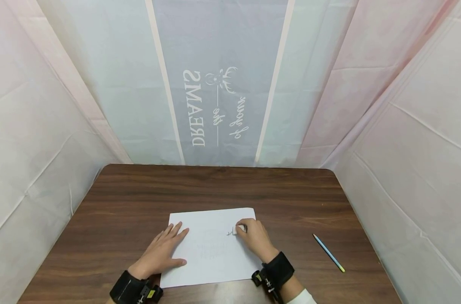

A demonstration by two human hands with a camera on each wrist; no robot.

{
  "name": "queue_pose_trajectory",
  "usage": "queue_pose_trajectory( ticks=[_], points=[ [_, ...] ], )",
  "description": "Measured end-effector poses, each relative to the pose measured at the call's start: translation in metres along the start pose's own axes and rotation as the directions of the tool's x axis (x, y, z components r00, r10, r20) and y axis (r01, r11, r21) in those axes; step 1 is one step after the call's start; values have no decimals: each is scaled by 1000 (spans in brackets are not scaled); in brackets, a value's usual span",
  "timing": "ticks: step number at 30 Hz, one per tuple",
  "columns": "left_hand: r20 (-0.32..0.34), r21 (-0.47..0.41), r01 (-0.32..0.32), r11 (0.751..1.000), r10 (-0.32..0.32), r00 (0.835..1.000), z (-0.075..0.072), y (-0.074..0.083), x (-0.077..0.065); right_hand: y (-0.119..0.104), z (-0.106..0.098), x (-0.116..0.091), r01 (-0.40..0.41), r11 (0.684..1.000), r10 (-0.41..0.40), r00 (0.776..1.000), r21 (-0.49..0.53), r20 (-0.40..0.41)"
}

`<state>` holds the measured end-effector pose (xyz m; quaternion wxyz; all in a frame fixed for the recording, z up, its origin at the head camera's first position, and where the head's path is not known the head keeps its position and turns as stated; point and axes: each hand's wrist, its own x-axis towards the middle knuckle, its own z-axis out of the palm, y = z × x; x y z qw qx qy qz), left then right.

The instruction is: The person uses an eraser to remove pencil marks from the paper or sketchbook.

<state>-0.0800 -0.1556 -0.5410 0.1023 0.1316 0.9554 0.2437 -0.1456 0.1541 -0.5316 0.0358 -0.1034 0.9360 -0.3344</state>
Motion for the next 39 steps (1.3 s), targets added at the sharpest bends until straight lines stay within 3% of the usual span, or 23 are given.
queue_pose_trajectory(
  ticks=[29, 39],
  points=[
    [7, 10, 2, 1000, -3, 1000, -3, 3, -1, -6, -5, -3, 20, 999, -20, 1000, 30, -5],
    [-40, 16, 8, 1000, -8, 999, -5, 3, 0, -10, -8, -5, 16, 999, -16, 1000, 37, -2]
  ],
)
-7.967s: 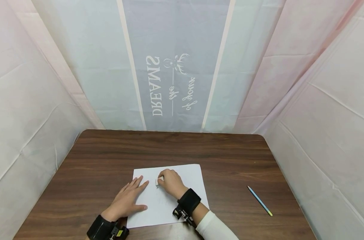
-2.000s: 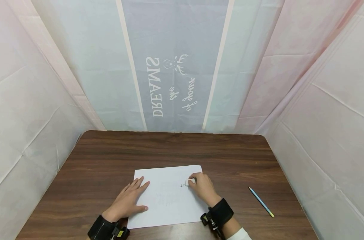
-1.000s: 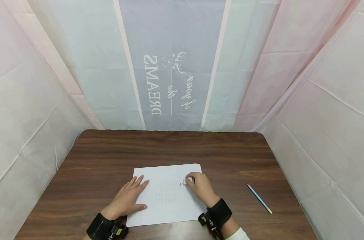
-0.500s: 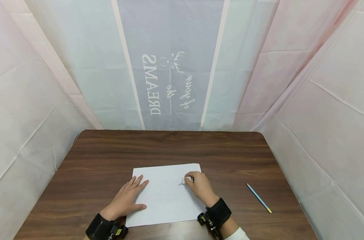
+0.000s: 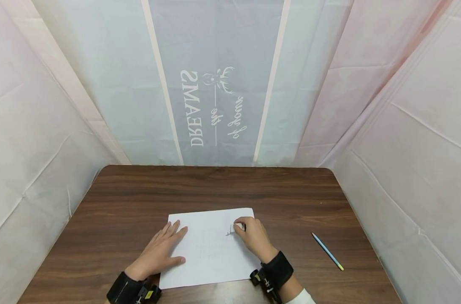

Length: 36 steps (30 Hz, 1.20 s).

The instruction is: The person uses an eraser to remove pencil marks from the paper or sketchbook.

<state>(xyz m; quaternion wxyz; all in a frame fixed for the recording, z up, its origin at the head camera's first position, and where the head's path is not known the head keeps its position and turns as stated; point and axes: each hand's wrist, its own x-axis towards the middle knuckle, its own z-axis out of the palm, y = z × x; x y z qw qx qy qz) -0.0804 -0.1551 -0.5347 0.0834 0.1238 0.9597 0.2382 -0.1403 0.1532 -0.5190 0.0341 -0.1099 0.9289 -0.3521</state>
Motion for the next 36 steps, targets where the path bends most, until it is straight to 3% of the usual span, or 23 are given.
queue_pose_trajectory(
  ticks=[6, 17, 36],
  points=[
    [-76, 30, -9, 1000, 11, 997, -3, 2, 3, -2, -1, 0, 4, 1000, -4, 1000, 6, 1],
    [-131, 50, -20, 999, 27, 991, -12, 4, 7, -8, -4, 1, 10, 1000, -10, 1000, 8, -7],
    [-153, 57, -20, 998, 28, 988, -18, 7, 15, -21, -10, 0, 31, 999, -31, 999, 9, -14]
  ],
)
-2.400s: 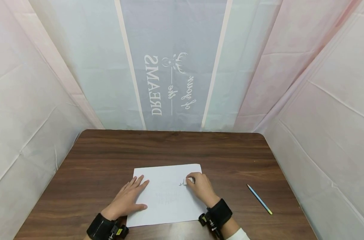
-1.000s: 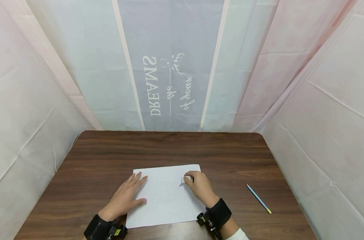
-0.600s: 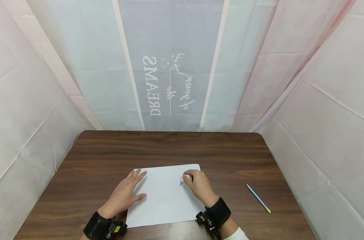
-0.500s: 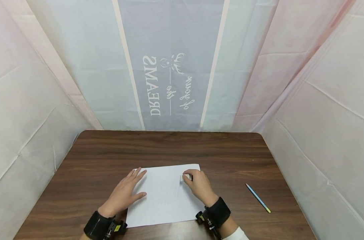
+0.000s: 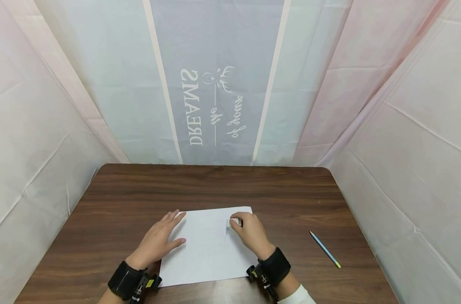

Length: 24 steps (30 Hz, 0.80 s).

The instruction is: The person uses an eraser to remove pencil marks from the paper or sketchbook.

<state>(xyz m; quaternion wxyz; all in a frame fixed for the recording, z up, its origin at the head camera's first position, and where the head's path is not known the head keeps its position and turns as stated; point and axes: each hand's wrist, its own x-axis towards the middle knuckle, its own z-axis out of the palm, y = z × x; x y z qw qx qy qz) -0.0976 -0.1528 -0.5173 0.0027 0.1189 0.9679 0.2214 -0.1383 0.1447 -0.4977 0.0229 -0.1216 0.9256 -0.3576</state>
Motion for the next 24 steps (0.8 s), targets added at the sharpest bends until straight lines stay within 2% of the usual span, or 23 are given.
queue_pose_trajectory(
  ticks=[4, 11, 14, 17, 24],
  points=[
    [-18, 4, -2, 1000, 2, 1000, -1, 0, 1, -1, 1, 0, 19, 1000, -19, 1000, -10, -13],
    [-100, 22, -25, 999, 27, 995, -7, 1, 3, -1, 2, -1, 22, 1000, -22, 999, -6, -23],
    [-101, 20, -19, 1000, 21, 995, -8, 2, 3, -1, 2, -1, 24, 1000, -24, 999, -6, -23],
    [-65, 23, -14, 1000, 15, 998, -6, 3, 3, -2, 2, -1, 22, 1000, -22, 1000, -5, -18],
    [85, 29, -27, 999, 25, 996, 7, 6, 0, -2, 2, 0, 19, 1000, -19, 1000, 4, -10]
  ],
)
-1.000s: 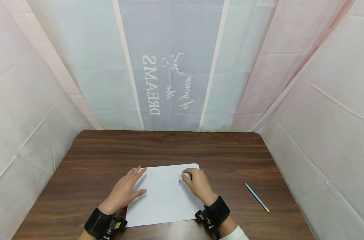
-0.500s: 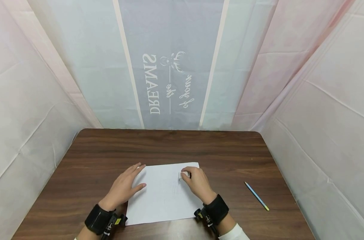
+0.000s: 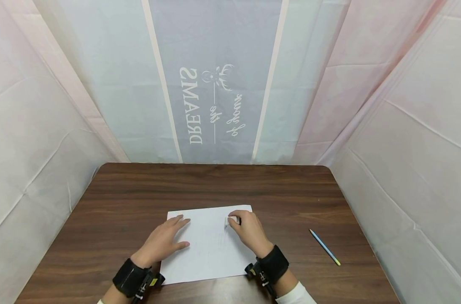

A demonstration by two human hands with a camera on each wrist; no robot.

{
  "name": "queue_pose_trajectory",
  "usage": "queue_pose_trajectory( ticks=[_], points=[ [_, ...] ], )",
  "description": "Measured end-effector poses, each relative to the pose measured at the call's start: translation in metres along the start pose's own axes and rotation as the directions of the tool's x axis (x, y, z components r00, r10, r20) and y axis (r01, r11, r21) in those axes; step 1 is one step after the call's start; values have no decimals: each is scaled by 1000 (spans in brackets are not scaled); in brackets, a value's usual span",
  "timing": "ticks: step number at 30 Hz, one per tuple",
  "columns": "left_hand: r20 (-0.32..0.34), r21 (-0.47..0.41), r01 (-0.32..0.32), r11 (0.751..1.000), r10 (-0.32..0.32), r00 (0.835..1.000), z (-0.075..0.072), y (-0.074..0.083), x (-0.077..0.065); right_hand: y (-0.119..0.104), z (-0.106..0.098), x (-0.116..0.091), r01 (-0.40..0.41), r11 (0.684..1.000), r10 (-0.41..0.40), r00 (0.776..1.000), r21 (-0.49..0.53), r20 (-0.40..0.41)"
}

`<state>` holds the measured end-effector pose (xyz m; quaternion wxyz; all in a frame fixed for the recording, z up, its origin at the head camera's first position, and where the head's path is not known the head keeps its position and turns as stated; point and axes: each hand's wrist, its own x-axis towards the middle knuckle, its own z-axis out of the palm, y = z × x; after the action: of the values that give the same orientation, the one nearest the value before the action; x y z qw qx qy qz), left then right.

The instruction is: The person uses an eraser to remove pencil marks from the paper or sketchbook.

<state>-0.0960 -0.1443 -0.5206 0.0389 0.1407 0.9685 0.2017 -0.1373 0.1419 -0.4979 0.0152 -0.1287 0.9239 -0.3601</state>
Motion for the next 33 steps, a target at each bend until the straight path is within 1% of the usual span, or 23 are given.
queue_pose_trajectory(
  ticks=[5, 8, 14, 19, 24, 33],
  points=[
    [52, -14, 2, 1000, -2, 999, 7, 1, -1, -1, 0, 1, 5, 1000, -5, 1000, 4, 3],
    [69, -15, -2, 1000, 3, 998, 11, 0, -1, -2, 0, 2, 8, 1000, -8, 1000, 6, -1],
    [68, -11, -2, 1000, 3, 998, 13, 0, -2, -4, 0, 2, 12, 1000, -12, 1000, 2, -14],
    [82, -6, -1, 1000, 1, 997, 14, 1, -5, -5, -1, 2, 10, 1000, -10, 1000, -2, -20],
    [81, -11, -6, 1000, 6, 997, 16, 1, -10, -6, -2, 1, -5, 1000, 5, 1000, 8, -13],
    [56, -16, -26, 1000, 27, 998, 16, 2, -22, -7, -2, 1, -7, 1000, 7, 1000, 12, -13]
  ],
)
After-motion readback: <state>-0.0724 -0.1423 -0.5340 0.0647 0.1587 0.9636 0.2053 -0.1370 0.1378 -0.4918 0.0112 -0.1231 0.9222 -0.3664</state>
